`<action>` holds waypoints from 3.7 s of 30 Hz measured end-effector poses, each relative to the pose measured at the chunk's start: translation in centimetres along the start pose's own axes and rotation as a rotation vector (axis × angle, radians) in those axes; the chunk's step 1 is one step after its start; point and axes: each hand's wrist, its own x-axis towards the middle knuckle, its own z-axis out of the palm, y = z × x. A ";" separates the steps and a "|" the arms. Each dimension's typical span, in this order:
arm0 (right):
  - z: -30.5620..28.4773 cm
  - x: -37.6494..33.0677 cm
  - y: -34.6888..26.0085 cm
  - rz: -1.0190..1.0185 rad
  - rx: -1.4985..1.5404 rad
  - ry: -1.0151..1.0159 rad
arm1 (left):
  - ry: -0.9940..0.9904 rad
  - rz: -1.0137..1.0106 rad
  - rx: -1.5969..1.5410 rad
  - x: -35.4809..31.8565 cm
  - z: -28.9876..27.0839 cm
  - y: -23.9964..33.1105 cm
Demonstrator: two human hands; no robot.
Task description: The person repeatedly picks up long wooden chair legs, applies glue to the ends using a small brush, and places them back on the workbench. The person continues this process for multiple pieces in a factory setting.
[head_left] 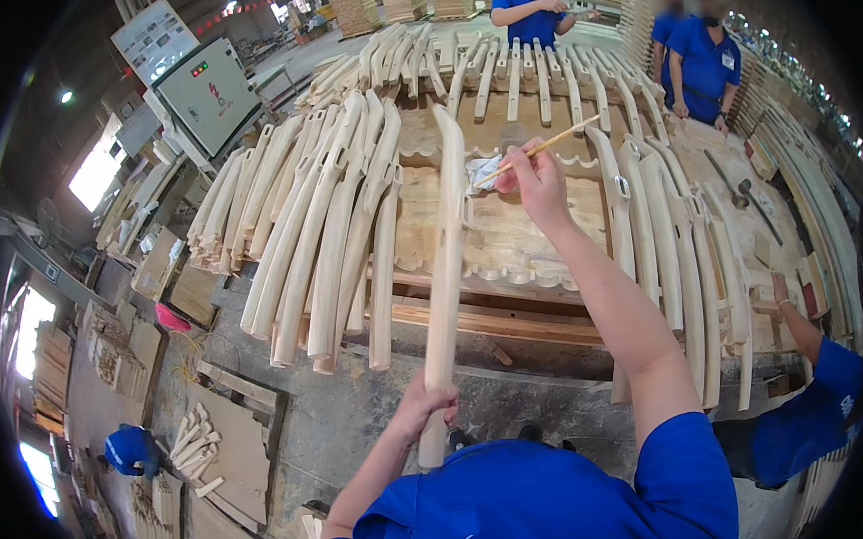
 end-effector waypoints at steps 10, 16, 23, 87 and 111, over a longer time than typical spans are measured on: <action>-1.9 -1.1 2.3 0.162 0.261 -0.050 | 0.416 -0.103 1.796 -3.0 0.3 10.3; -2.2 0.3 1.7 0.272 0.213 -0.138 | 0.378 -0.070 1.880 -3.2 1.8 10.2; -1.8 0.4 0.8 0.352 0.224 -0.237 | 0.373 -0.051 1.758 -3.5 2.7 7.4; 5.1 -1.1 6.8 0.452 -0.209 -0.413 | 0.061 0.080 -0.346 0.0 -4.2 -9.9; -7.9 7.8 1.9 0.296 -1.518 -0.423 | 0.368 0.557 1.466 -5.6 -0.7 4.7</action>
